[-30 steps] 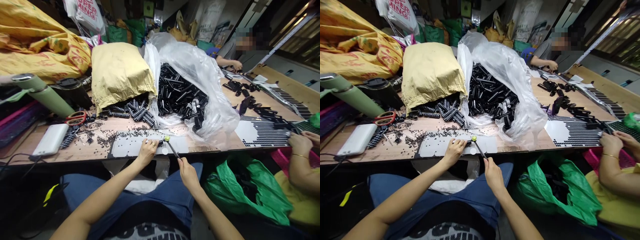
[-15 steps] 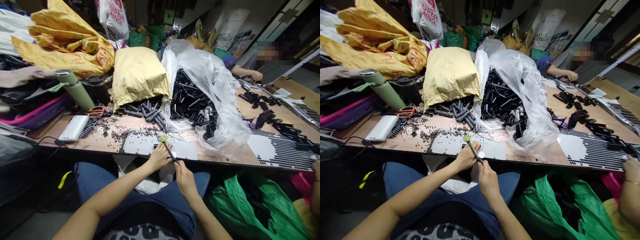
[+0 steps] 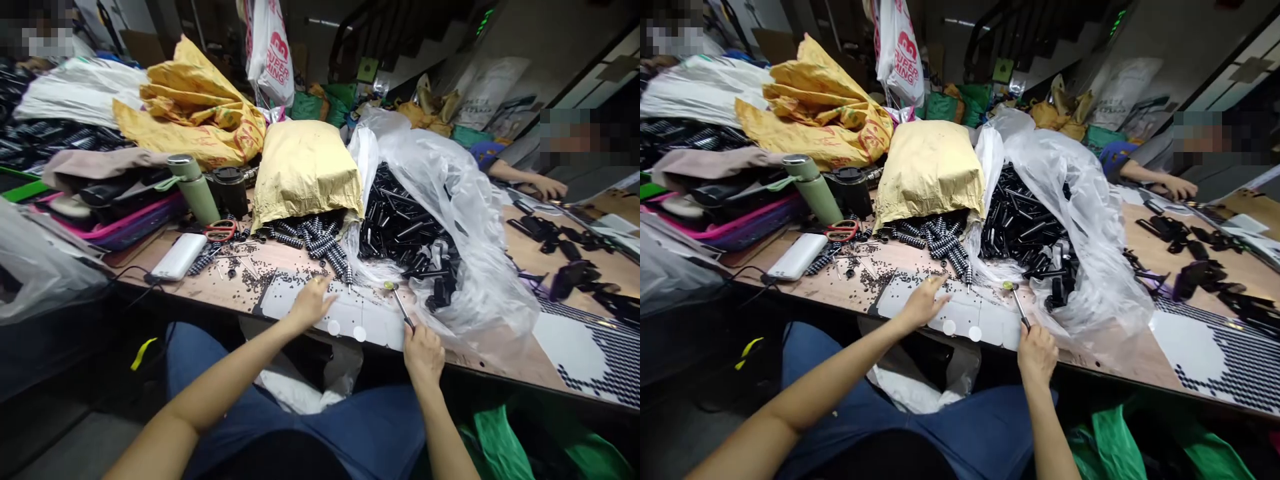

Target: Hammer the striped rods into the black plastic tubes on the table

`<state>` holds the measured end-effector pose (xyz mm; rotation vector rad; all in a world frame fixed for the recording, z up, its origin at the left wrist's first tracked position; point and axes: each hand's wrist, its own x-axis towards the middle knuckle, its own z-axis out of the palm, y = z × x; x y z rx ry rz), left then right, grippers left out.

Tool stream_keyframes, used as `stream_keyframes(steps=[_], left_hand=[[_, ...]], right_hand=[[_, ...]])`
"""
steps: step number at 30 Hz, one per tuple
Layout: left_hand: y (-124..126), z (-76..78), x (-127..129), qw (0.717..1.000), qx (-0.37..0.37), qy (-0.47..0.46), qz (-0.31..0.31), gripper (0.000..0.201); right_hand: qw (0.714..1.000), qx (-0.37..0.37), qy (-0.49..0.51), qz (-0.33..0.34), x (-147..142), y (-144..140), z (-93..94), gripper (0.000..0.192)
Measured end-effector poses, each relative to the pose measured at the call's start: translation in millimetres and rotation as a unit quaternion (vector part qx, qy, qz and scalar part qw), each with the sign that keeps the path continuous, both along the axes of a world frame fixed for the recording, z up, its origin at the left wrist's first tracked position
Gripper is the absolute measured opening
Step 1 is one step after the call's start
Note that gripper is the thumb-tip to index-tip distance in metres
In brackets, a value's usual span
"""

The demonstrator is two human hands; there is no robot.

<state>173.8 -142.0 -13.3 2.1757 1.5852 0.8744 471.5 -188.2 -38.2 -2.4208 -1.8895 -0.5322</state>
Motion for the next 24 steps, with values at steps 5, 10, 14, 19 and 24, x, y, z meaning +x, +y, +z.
stream_keyframes(steps=[5, 10, 14, 19, 24], left_hand=[[96.1, -3.0, -14.3, 0.984, -0.010, 0.060, 0.167, 0.037], [116.4, -18.1, -3.3, 0.978, -0.015, 0.145, 0.151, 0.027], [118.4, -20.0, 0.1, 0.978, -0.009, 0.151, 0.145, 0.035], [121.6, -9.7, -0.8, 0.980, -0.007, 0.140, 0.143, 0.033], [104.1, 15.7, -21.3, 0.989, 0.018, 0.104, 0.106, 0.019]], right_hand=[[0.999, 0.034, -0.028, 0.009, 2.0, 6.4, -13.2, 0.036], [0.996, 0.060, 0.036, 0.047, -1.8, 17.7, -5.3, 0.031], [0.977, 0.102, 0.111, 0.150, -30.5, 66.0, 14.5, 0.029], [0.965, 0.067, 0.148, 0.207, -80.9, 150.3, 39.2, 0.036], [0.942, 0.047, 0.256, 0.210, -94.1, 184.4, 49.8, 0.028]])
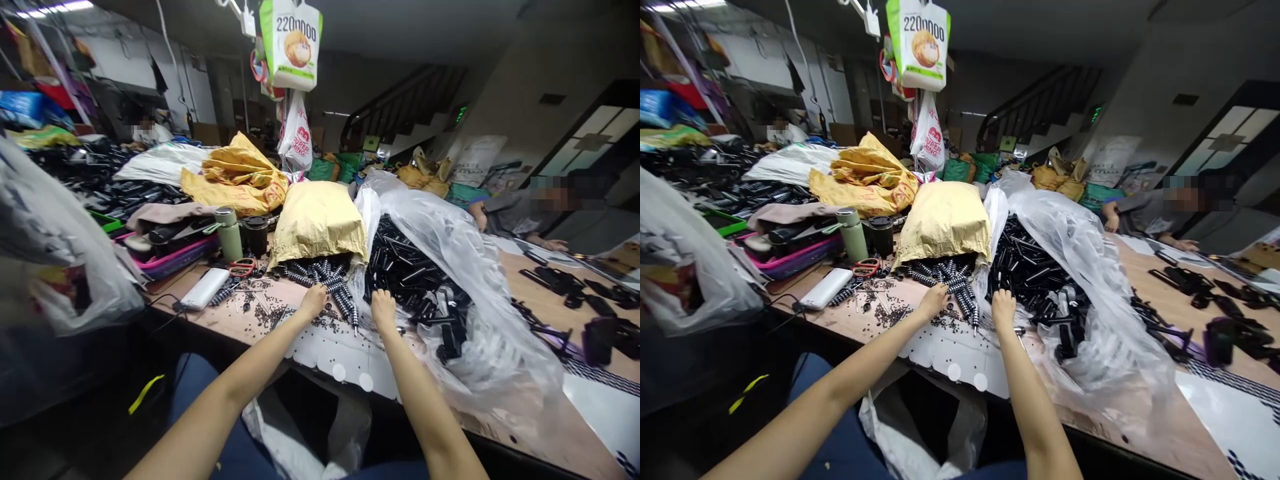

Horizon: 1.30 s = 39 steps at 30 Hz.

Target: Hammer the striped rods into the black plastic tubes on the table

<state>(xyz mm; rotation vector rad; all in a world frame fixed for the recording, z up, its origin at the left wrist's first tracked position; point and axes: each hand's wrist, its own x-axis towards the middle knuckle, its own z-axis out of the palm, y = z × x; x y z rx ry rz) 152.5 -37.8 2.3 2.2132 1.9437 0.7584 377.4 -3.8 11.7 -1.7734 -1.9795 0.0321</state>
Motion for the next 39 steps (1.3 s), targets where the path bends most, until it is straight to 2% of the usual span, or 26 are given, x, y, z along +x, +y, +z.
stream_keyframes(steps=[3, 6, 9, 11, 13, 15, 16, 17, 19, 20, 21, 23, 26, 28, 30, 31, 32, 35, 36, 37, 39], left_hand=[[-35.8, 13.6, -20.0, 0.999, 0.007, -0.030, -0.022, 0.025], [-74.8, 20.2, -32.9, 0.998, -0.031, -0.037, -0.032, 0.015], [-93.7, 17.4, -28.9, 0.996, -0.076, -0.022, -0.041, 0.006], [-94.3, 9.6, -17.1, 0.995, -0.056, -0.063, -0.051, 0.009], [-90.8, -0.8, -1.4, 0.985, -0.027, -0.156, -0.067, 0.013], [-87.9, -10.0, 15.1, 0.956, -0.030, -0.280, -0.083, 0.019], [-87.6, -13.0, 23.0, 0.932, -0.046, -0.348, -0.090, 0.024], [-88.0, -14.6, 30.1, 0.902, -0.070, -0.416, -0.095, 0.029], [-90.7, -13.5, 41.1, 0.839, -0.114, -0.524, -0.093, 0.038], [-92.6, -11.4, 44.4, 0.819, -0.123, -0.555, -0.083, 0.039], [-94.7, -8.9, 46.1, 0.815, -0.116, -0.563, -0.072, 0.037], [-99.3, -4.8, 45.0, 0.852, -0.054, -0.517, -0.061, 0.031], [-107.2, -4.7, 37.7, 0.922, 0.036, -0.369, -0.115, 0.018], [-112.3, -7.6, 33.4, 0.944, 0.035, -0.291, -0.151, 0.014], [-116.0, -10.1, 30.4, 0.952, 0.014, -0.261, -0.158, 0.018], [-117.1, -11.1, 29.0, 0.953, 0.005, -0.262, -0.154, 0.022], [-117.7, -12.2, 27.4, 0.951, -0.003, -0.270, -0.148, 0.027], [-116.4, -18.5, 20.9, 0.948, -0.032, -0.293, -0.124, 0.033], [-115.2, -22.0, 18.4, 0.948, -0.037, -0.293, -0.115, 0.033], [-113.7, -25.8, 16.2, 0.949, -0.037, -0.293, -0.108, 0.033], [-110.9, -32.7, 13.1, 0.948, -0.023, -0.300, -0.103, 0.033]], right_hand=[[0.996, -0.021, 0.091, 0.010, 13.6, -9.4, -3.0, 0.020], [0.975, -0.051, 0.214, 0.012, 29.3, -31.7, -11.2, 0.009], [0.930, -0.075, 0.360, 0.003, 36.1, -58.5, -21.2, 0.025], [0.889, -0.084, 0.450, -0.001, 33.8, -77.6, -26.2, 0.037], [0.848, -0.088, 0.522, -0.001, 26.4, -96.9, -28.2, 0.044], [0.814, -0.091, 0.574, 0.005, 14.4, -115.7, -27.8, 0.045], [0.787, -0.101, 0.608, 0.013, 7.0, -124.6, -27.0, 0.045], [0.750, -0.119, 0.650, 0.023, -1.0, -132.9, -25.9, 0.044], [0.652, -0.175, 0.736, 0.048, -17.6, -147.5, -23.1, 0.041], [0.607, -0.203, 0.766, 0.056, -25.4, -153.5, -21.3, 0.041], [0.576, -0.225, 0.783, 0.059, -32.6, -158.4, -18.9, 0.042], [0.562, -0.266, 0.781, 0.057, -44.7, -164.5, -12.5, 0.043], [0.563, -0.348, 0.747, 0.064, -59.0, -164.8, -1.1, 0.054], [0.577, -0.374, 0.724, 0.057, -66.2, -160.7, 4.6, 0.058], [0.614, -0.350, 0.707, 0.033, -67.9, -155.4, 6.7, 0.057], [0.646, -0.324, 0.691, 0.018, -65.2, -153.2, 6.2, 0.058], [0.691, -0.292, 0.661, 0.005, -59.8, -151.9, 4.8, 0.062], [0.871, -0.166, 0.462, -0.022, -30.5, -154.9, -2.9, 0.094], [0.918, -0.138, 0.371, -0.023, -19.0, -158.0, -5.9, 0.103], [0.950, -0.126, 0.285, -0.018, -8.3, -161.8, -8.9, 0.108], [0.976, -0.144, 0.161, -0.008, 7.0, -170.0, -14.5, 0.110]])
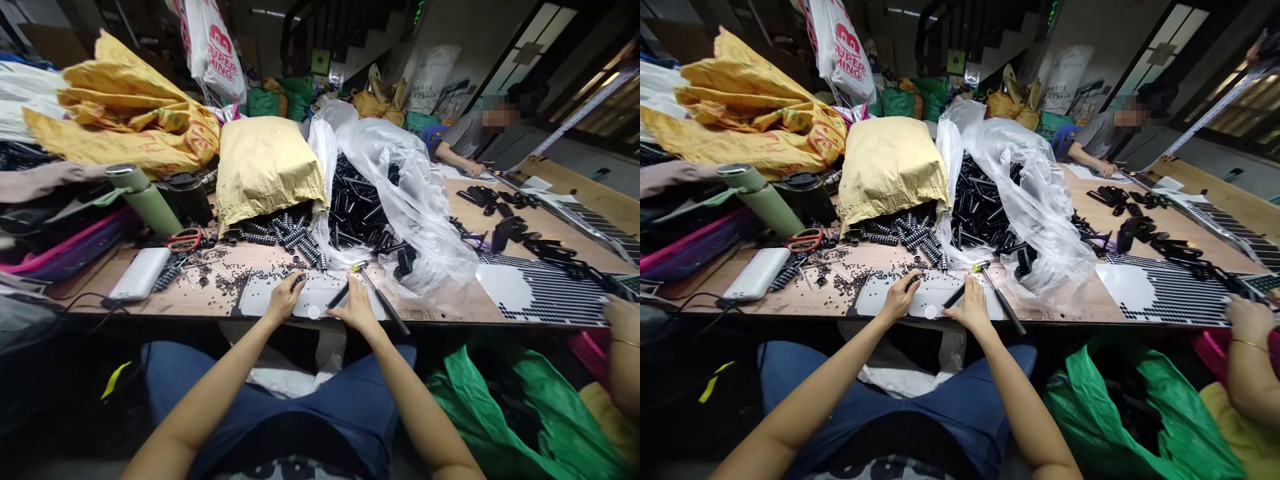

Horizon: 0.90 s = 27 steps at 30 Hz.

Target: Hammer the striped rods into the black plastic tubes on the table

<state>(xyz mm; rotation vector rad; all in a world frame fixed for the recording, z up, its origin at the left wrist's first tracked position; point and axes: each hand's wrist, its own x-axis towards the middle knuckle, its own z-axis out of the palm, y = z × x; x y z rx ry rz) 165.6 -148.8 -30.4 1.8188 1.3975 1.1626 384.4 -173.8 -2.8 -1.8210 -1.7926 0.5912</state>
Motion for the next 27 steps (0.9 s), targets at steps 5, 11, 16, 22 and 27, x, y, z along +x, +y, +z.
stream_keyframes(steps=[5, 11, 16, 22, 27], left_hand=[[1.4, 5.0, 0.9, 0.991, -0.062, -0.117, 0.010, 0.045], [-3.6, 34.6, 11.2, 0.889, -0.248, -0.386, -0.012, 0.053], [-10.6, 52.5, 20.7, 0.864, -0.277, -0.420, -0.002, 0.044], [-16.5, 68.1, 28.8, 0.863, -0.290, -0.413, -0.007, 0.041], [-18.0, 74.1, 33.5, 0.850, -0.330, -0.411, -0.022, 0.037]], right_hand=[[0.998, 0.026, -0.032, 0.051, -4.7, -11.2, -3.7, 0.119], [0.954, 0.149, 0.065, 0.253, -41.8, -8.5, 23.1, 0.121], [0.934, 0.159, 0.060, 0.315, -56.8, -6.3, 33.1, 0.115], [0.935, 0.154, 0.082, 0.308, -51.8, -7.9, 25.9, 0.116], [0.927, 0.168, 0.124, 0.311, -44.3, -10.8, 27.6, 0.115]])
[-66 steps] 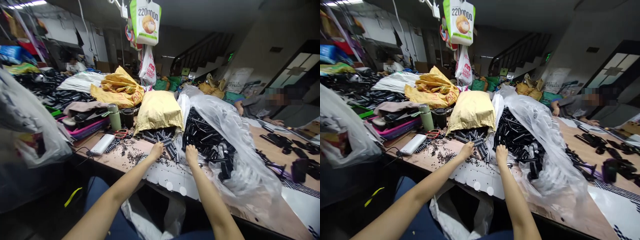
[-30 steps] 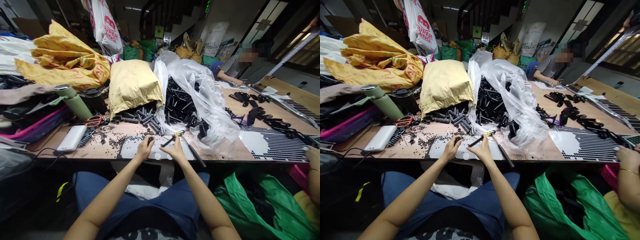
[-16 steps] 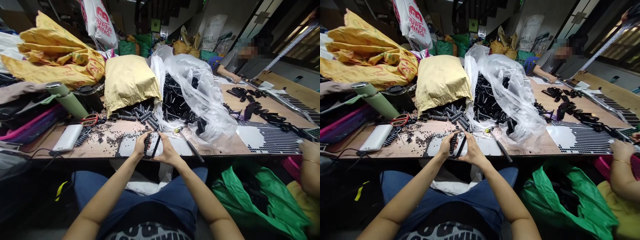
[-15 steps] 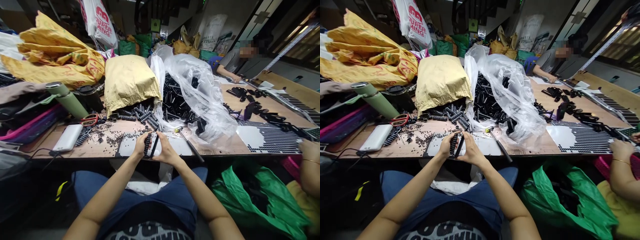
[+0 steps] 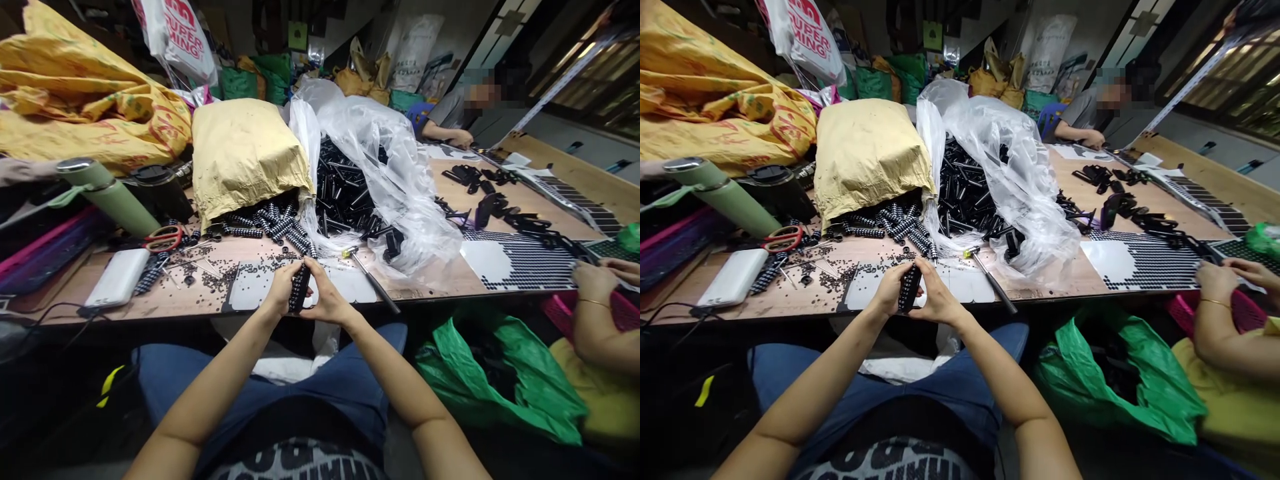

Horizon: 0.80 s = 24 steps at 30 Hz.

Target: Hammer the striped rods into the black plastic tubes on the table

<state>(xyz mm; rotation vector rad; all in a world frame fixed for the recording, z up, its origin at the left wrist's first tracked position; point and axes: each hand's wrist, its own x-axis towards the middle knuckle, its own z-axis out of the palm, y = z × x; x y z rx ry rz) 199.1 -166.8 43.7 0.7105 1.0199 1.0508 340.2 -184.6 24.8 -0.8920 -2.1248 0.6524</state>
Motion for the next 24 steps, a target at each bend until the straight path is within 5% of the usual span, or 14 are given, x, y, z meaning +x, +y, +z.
stream_keyframes(steps=[15, 19, 21, 24], left_hand=[[4.9, -6.7, 15.3, 0.996, -0.082, 0.025, -0.021, 0.024], [6.2, -26.1, 13.5, 0.995, 0.000, 0.093, -0.043, 0.032], [2.9, -39.9, 14.5, 0.967, 0.135, 0.211, -0.045, 0.036], [-2.4, -61.1, 17.5, 0.847, 0.310, 0.426, -0.070, 0.052]], right_hand=[[0.995, -0.088, 0.037, -0.032, 6.0, -4.3, -16.0, 0.116], [0.994, -0.069, -0.001, -0.083, 3.9, -1.3, -27.5, 0.117], [0.988, -0.065, -0.021, -0.136, 2.2, 0.9, -37.8, 0.112], [0.978, -0.070, -0.056, -0.186, 2.9, 1.7, -51.8, 0.096]])
